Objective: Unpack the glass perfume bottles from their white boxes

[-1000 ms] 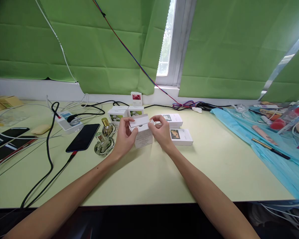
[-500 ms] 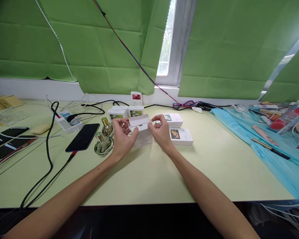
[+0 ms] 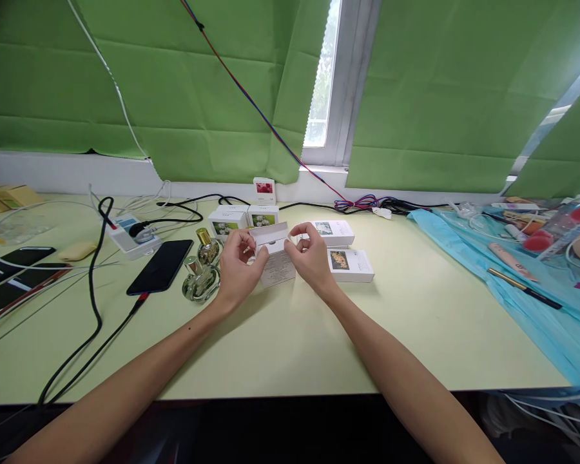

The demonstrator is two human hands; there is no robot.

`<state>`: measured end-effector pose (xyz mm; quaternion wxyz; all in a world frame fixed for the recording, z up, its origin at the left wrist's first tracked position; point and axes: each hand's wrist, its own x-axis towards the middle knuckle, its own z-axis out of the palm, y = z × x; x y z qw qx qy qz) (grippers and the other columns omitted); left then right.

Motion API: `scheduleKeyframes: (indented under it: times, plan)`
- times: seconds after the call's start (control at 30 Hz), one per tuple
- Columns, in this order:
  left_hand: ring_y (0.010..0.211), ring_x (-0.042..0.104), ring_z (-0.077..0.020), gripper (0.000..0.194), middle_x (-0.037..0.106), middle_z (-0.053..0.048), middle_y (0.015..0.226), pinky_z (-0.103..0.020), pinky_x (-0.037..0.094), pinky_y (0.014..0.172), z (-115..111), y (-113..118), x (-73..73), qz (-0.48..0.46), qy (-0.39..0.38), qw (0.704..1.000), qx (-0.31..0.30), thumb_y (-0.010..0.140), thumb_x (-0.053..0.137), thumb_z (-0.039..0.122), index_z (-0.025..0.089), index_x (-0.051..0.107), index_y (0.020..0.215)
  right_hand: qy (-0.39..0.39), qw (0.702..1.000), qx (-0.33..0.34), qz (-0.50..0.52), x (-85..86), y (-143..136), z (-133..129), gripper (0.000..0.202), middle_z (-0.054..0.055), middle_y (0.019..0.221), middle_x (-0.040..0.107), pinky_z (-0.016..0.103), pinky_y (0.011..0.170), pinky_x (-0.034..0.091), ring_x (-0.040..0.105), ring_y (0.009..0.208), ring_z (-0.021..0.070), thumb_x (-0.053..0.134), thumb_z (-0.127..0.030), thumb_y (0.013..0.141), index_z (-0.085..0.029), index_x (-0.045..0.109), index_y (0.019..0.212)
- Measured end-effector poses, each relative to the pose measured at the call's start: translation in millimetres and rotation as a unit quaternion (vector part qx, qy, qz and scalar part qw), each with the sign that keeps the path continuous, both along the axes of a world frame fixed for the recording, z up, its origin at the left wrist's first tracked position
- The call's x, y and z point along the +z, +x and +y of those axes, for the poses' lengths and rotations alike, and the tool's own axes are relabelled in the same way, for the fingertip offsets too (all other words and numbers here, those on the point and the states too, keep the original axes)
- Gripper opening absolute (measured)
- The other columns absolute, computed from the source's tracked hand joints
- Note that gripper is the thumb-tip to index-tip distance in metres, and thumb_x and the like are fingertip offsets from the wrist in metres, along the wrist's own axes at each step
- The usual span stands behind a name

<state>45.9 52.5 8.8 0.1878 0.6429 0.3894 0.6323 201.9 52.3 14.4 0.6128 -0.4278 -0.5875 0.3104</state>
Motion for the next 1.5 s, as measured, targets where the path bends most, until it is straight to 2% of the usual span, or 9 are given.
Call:
scheduleKeyframes:
  times: [0.17,0.77,1.13,1.5]
  plan:
    - [0.081,0.051,-0.0144,0.02,0.047,-0.001,0.089,-0.027,0.049,0.069,-2.1,-0.2,2.7,0.017,0.003,1.0,-0.001,0.079,0.063,0.016,0.022,0.044,0.078,0.013,1.0,-0.003,-0.015,0.7,-0.3,-1.2,0.017,-0.001,0.1,0.06,0.026,0.051,0.036,0.043,0.055,0.0075,0.068,-0.031,0.08,-0.025,0.055,0.089]
    - [0.076,0.047,-0.0136,0.022,0.044,0.0,0.086,-0.027,0.045,0.066,-1.6,-0.4,3.2,0.036,-0.002,0.999,-0.01,0.082,0.065,0.02,0.022,0.044,0.079,0.037,0.998,0.0,-0.046,1.0,-0.5,-0.2,0.014,0.0,0.1,0.061,0.028,0.057,0.038,0.041,0.058,0.0085,0.067,-0.032,0.083,-0.023,0.056,0.084]
    - [0.074,0.05,-0.0131,0.011,0.051,-0.001,0.087,-0.027,0.041,0.062,-3.3,0.4,1.2,0.049,0.004,0.999,-0.016,0.086,0.062,0.02,0.021,0.052,0.082,0.041,0.998,-0.005,-0.045,0.8,-1.0,0.8,0.013,0.0,0.097,0.06,0.027,0.056,0.038,0.041,0.059,0.0083,0.067,-0.032,0.083,-0.022,0.057,0.082]
    - [0.072,0.049,-0.0133,0.01,0.052,0.0,0.086,-0.028,0.041,0.063,-3.5,0.5,1.1,0.043,0.009,0.999,-0.018,0.085,0.061,0.019,0.021,0.051,0.082,0.045,0.998,-0.004,-0.042,-0.3,-0.7,3.0,0.014,0.0,0.096,0.061,0.028,0.056,0.039,0.041,0.057,0.0076,0.068,-0.031,0.081,-0.022,0.058,0.08]
